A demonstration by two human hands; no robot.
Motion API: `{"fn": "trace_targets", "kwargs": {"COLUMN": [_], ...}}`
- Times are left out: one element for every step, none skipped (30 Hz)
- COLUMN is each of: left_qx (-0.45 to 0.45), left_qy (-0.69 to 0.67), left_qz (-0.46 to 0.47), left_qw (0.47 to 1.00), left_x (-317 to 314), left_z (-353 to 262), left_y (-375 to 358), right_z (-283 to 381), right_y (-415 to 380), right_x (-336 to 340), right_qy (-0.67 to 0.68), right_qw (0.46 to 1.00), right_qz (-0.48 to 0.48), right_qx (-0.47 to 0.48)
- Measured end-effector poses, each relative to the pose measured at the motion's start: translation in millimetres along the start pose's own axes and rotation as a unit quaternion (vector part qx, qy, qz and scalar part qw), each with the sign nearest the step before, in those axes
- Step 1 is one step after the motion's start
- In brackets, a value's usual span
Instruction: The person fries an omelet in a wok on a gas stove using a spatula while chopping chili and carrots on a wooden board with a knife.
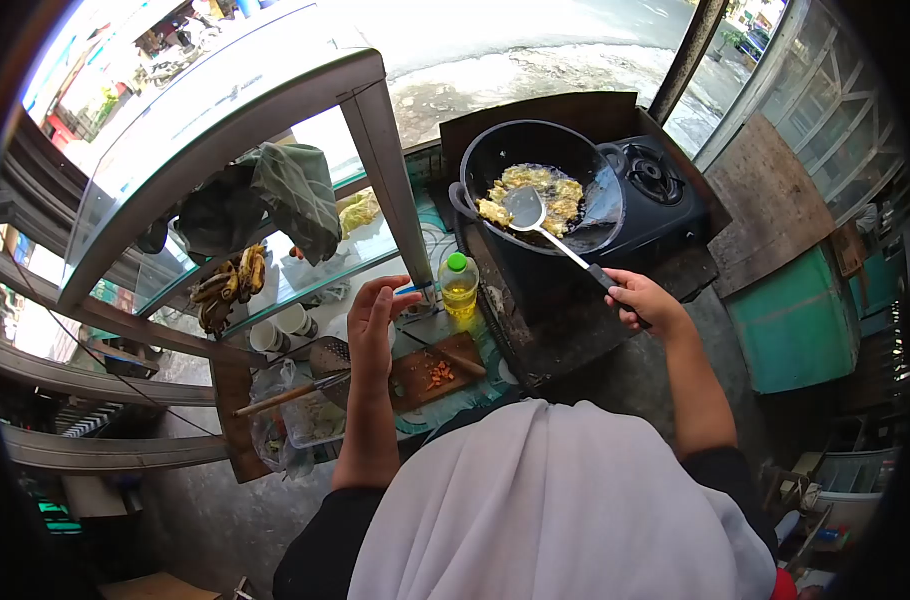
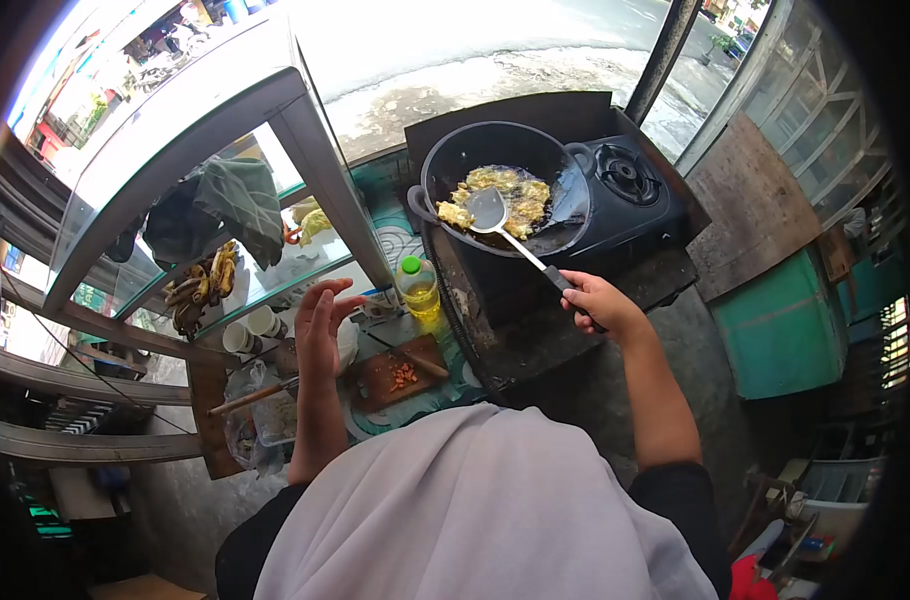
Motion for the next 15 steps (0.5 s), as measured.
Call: {"fn": "trace_targets", "kwargs": {"left_qx": [-0.002, -0.004, -0.016, -0.014, -0.013, -0.012, -0.018, -0.018, -0.016, -0.015, -0.014, -0.013, -0.011, -0.009, -0.012], "left_qy": [0.006, 0.011, 0.018, 0.006, -0.002, -0.009, -0.008, -0.008, -0.007, -0.007, -0.007, -0.006, -0.005, -0.004, -0.003], "left_qz": [-0.007, -0.013, -0.008, -0.009, -0.009, -0.007, -0.003, -0.001, 0.002, 0.004, 0.006, 0.005, 0.004, 0.003, 0.004], "left_qw": [1.000, 1.000, 1.000, 1.000, 1.000, 1.000, 1.000, 1.000, 1.000, 1.000, 1.000, 1.000, 1.000, 1.000, 1.000], "left_x": [1, 2, 13, 9, 7, 2, 1, -1, -1, -2, -3, -2, -1, -1, -1], "left_z": [0, -1, -12, -11, -12, -8, -10, -10, -10, -10, -11, -10, -8, -7, -8], "left_y": [0, 0, 11, 10, 10, 7, 11, 10, 9, 9, 9, 9, 9, 9, 9], "right_z": [1, 2, 1, 2, 3, 5, 7, 7, 1, -10, -19, -15, -7, -1, 0], "right_y": [-1, -1, 9, 7, 5, 2, 4, 3, 7, 13, 20, 15, 5, -4, -8], "right_x": [2, 3, -14, -11, -11, -5, -5, -4, 2, 10, 18, 16, 13, 12, 15], "right_qy": [-0.028, -0.056, -0.083, -0.129, -0.172, -0.213, -0.245, -0.280, -0.331, -0.378, -0.420, -0.424, -0.428, -0.431, -0.427], "right_qw": [0.999, 0.998, 0.994, 0.985, 0.973, 0.961, 0.949, 0.934, 0.901, 0.859, 0.809, 0.817, 0.825, 0.832, 0.830], "right_qz": [-0.015, -0.030, -0.056, -0.094, -0.128, -0.153, -0.174, -0.195, -0.215, -0.232, -0.247, -0.251, -0.254, -0.257, -0.265], "right_qx": [0.009, 0.018, 0.047, 0.066, 0.085, 0.089, 0.099, 0.103, 0.180, 0.256, 0.329, 0.300, 0.269, 0.238, 0.243]}}
Point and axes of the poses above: each hand's wrist, its own y-axis towards the middle knuckle, its own x-axis out of the back of the hand, z = x × y, the point moved 2 cm from there along y, towards the middle knuckle, and after that the axes turned 14 degrees about -z, right-handed, at the moved point
